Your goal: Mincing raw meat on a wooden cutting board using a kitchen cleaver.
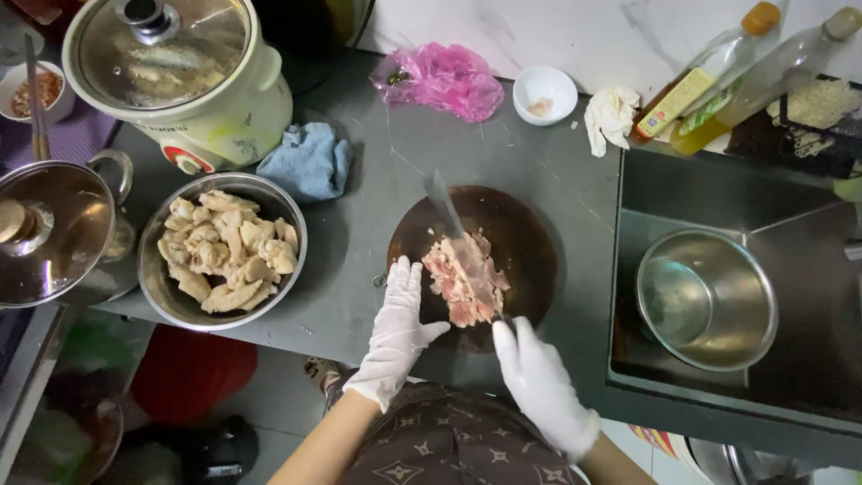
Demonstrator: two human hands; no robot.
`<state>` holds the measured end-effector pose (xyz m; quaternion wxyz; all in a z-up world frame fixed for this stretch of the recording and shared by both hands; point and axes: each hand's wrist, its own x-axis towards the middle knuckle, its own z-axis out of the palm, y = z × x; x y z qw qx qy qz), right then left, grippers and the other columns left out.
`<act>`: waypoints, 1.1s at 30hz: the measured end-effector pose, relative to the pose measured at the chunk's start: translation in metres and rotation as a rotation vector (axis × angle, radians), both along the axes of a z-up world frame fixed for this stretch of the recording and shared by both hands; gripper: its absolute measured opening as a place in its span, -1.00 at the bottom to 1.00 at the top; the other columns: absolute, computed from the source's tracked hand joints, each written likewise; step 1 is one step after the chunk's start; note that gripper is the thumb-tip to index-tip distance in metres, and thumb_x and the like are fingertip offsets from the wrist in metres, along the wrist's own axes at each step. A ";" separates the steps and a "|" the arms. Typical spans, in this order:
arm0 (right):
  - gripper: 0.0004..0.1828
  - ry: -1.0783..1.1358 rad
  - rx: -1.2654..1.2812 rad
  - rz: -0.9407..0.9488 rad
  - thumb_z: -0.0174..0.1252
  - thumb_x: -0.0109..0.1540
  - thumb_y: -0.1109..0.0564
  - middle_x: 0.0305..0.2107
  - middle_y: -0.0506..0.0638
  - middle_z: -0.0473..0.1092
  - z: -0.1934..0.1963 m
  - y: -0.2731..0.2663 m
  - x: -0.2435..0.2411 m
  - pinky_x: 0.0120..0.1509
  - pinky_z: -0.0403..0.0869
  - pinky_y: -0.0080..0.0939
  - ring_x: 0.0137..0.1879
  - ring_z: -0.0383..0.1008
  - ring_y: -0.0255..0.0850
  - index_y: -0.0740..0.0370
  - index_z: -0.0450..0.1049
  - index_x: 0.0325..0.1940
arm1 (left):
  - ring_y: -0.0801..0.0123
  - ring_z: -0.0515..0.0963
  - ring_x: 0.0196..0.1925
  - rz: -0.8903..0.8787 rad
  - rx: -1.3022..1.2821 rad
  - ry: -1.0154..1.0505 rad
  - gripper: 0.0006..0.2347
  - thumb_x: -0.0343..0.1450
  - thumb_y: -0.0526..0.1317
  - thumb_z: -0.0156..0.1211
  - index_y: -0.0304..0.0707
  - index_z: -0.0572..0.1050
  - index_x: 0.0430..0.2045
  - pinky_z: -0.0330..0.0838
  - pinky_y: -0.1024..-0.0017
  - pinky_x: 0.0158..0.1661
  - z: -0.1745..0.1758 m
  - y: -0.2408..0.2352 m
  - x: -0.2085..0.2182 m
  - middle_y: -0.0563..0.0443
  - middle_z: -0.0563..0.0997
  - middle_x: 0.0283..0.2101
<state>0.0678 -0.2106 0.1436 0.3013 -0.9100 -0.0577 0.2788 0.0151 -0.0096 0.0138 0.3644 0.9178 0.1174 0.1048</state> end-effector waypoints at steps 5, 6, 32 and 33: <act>-0.51 0.235 -0.008 -0.078 -0.18 0.38 -0.19 -0.44 0.21 0.56 0.041 0.002 0.014 -0.13 0.45 0.02 -0.36 0.52 0.07 0.26 0.45 -0.15 | 0.04 0.00 0.58 0.000 -0.019 0.023 -0.01 0.09 -0.26 0.61 -0.31 0.06 0.43 0.00 0.38 0.41 -0.001 0.000 -0.001 -0.31 -0.02 0.55; -0.53 0.225 0.031 -0.142 -0.13 0.37 -0.15 -0.50 0.15 0.55 0.053 0.004 0.017 -0.22 0.43 -0.05 -0.42 0.48 -0.01 0.28 0.48 -0.18 | 0.05 0.02 0.57 -0.003 -0.012 0.019 0.00 0.08 -0.25 0.62 -0.32 0.07 0.43 0.01 0.39 0.40 -0.005 0.003 0.004 -0.31 0.00 0.54; -0.53 0.204 -0.035 -0.138 -0.22 0.36 -0.20 -0.35 0.16 0.57 0.014 -0.014 0.012 -0.15 0.45 0.05 -0.31 0.53 0.12 0.19 0.43 -0.07 | 0.04 0.02 0.57 -0.031 0.022 0.045 0.00 0.09 -0.18 0.61 -0.36 0.05 0.43 0.01 0.39 0.40 -0.015 0.007 0.004 -0.32 -0.03 0.55; -0.50 0.286 -0.004 -0.181 -0.24 0.36 -0.17 -0.31 0.04 0.57 0.023 -0.014 0.017 -0.25 0.45 -0.08 -0.38 0.48 -0.05 0.23 0.47 -0.08 | 0.00 0.04 0.56 -0.035 0.036 0.030 0.00 0.09 -0.17 0.62 -0.39 0.05 0.42 0.03 0.39 0.39 -0.016 0.008 0.005 -0.35 -0.01 0.54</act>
